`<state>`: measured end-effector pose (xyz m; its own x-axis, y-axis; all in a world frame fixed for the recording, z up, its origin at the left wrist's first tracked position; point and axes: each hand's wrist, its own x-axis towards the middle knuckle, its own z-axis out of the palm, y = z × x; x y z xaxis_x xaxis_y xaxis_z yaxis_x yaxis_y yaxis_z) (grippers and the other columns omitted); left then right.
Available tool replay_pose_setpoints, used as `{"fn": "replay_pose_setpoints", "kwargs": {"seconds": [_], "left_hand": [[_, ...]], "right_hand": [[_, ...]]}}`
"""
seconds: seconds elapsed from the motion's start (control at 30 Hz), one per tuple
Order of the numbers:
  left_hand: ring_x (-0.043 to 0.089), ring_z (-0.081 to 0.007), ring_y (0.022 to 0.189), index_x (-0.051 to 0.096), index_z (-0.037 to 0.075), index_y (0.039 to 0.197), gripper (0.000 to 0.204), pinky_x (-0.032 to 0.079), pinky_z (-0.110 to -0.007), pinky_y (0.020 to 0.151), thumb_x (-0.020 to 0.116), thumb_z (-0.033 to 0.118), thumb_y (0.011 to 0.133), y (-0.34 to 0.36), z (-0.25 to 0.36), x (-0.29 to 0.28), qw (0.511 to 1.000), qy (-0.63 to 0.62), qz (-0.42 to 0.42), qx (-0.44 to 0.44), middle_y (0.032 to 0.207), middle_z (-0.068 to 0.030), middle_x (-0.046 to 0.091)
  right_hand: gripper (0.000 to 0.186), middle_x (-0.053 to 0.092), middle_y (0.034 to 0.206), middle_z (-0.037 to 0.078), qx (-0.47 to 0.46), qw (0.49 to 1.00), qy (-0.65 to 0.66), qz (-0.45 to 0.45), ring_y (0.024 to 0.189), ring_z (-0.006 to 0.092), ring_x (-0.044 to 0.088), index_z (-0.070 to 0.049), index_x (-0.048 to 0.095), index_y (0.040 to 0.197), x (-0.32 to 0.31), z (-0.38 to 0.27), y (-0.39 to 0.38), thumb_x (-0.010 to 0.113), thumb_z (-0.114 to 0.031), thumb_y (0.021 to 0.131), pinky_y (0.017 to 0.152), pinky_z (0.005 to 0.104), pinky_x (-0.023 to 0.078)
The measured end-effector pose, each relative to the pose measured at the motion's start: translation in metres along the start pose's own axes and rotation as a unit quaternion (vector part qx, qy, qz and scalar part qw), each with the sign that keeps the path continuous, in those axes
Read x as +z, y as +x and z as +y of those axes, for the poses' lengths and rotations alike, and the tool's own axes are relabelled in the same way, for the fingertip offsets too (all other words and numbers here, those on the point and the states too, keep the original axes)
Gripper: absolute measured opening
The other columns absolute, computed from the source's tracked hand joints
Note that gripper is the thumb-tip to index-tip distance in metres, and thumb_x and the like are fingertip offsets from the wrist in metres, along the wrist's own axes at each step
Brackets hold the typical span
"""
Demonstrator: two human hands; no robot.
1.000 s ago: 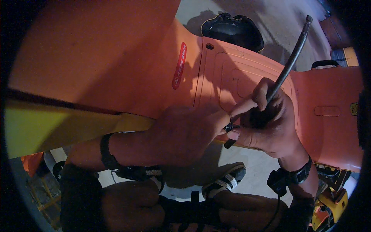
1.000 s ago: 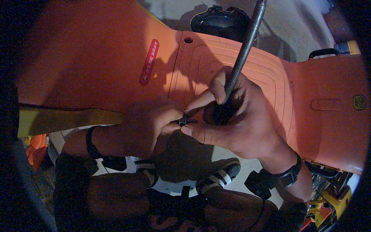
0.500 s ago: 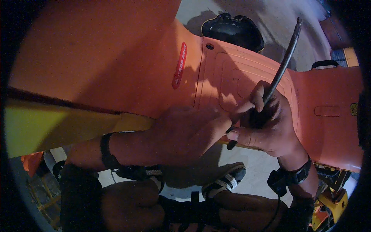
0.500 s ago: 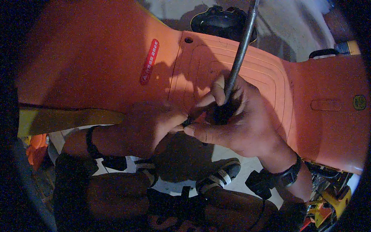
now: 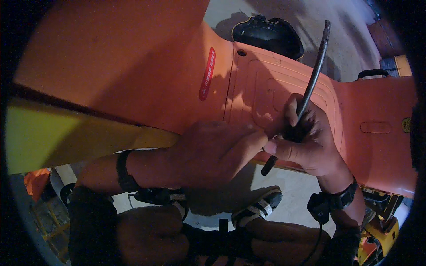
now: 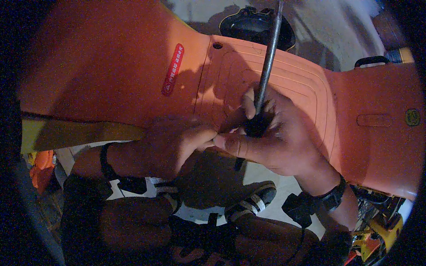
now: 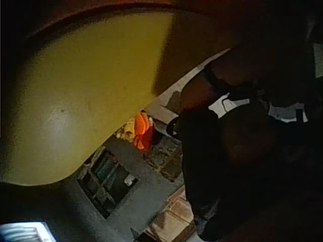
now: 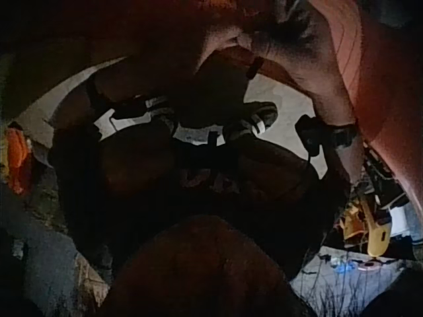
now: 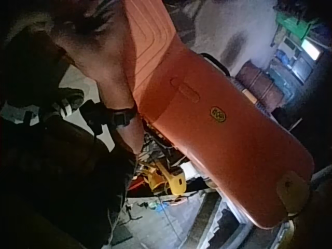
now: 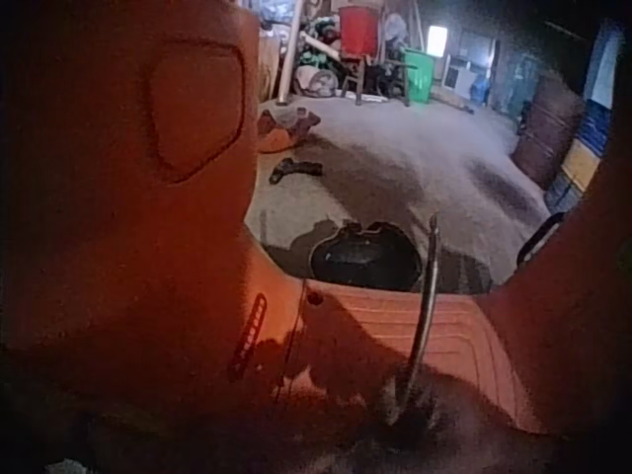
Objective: Using a T-handle wrench to unscrew and remove a component from an orange electric scooter.
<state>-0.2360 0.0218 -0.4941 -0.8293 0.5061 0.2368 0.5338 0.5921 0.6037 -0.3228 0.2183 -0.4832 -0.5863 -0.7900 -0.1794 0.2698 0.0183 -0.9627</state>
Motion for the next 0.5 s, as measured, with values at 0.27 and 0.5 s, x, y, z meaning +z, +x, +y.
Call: {"fn": "replay_pose_setpoints", "kwargs": {"seconds": [0.27,0.5], "left_hand": [[0.063,-0.0282,0.065,0.044,-0.002,0.112,0.039,0.050,-0.038,0.053,0.063,0.014,0.082,-0.002,-0.005,0.010,0.999,0.025,0.029,0.019,0.082,-0.0128,0.061],[0.063,-0.0296,0.082,0.048,-0.002,0.111,0.042,0.052,-0.039,0.061,0.067,0.015,0.078,0.003,0.000,0.003,1.000,0.013,0.020,-0.009,0.097,-0.0170,0.062]], "right_hand": [[0.039,0.061,0.083,0.010,0.000,0.993,0.114,-0.014,0.084,0.0158,0.064,-0.010,0.029,0.086,0.006,-0.004,0.002,0.065,0.004,0.082,0.061,0.0195,0.048],[0.037,0.062,0.088,0.014,-0.019,0.998,-0.008,-0.055,0.090,0.0220,0.066,-0.009,0.029,0.087,-0.005,-0.001,0.001,0.062,0.006,0.083,0.066,0.0212,0.049]]}}
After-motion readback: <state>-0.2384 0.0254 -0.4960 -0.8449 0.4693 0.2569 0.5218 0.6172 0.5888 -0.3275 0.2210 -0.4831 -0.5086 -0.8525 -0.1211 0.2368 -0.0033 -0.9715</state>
